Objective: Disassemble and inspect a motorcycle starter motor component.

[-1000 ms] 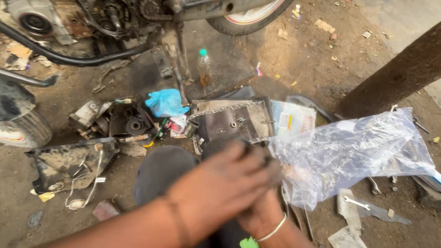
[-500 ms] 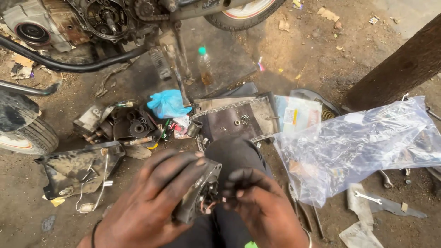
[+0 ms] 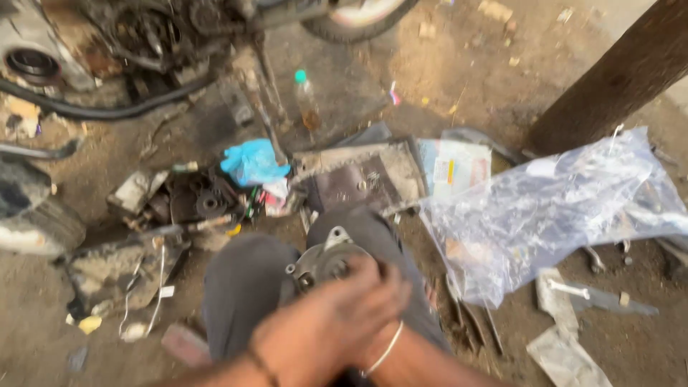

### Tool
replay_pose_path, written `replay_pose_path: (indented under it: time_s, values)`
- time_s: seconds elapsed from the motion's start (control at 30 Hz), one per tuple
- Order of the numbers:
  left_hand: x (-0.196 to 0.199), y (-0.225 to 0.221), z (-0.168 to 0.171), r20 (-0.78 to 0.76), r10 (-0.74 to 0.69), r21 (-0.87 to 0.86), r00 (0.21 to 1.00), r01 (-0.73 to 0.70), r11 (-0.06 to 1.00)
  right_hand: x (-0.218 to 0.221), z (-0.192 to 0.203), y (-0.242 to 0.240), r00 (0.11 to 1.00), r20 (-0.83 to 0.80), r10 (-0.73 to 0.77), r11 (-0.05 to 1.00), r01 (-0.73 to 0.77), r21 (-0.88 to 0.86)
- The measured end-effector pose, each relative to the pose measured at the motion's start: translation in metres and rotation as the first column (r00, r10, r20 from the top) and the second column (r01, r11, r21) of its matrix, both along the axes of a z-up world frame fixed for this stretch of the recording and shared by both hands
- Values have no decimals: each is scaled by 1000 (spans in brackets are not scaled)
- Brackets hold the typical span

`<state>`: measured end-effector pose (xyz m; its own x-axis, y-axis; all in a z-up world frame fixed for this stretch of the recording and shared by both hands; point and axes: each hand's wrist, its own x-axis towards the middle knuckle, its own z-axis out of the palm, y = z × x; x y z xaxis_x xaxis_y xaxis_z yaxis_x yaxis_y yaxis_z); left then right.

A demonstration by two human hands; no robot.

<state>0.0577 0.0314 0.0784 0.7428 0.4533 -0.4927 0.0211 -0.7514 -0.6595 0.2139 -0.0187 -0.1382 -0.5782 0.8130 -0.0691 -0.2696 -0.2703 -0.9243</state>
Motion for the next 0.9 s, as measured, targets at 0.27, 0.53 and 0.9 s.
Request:
replay_pose_path:
  time_s: [0.27,0.53,0.9]
  values:
    - [-68,18,21,774,404,-343,488,-214,915,-47,126,92,966,-217,-139,676,-68,-734]
    - [-115,-23,-32,847,527,-484,73,-304,820,-44,124,93,965,-263,-1,859,-134,-494]
    - [-106,-47,-56,891,417,-453,-177,-320,832,-51,140,71,950,178,-255,780,93,619]
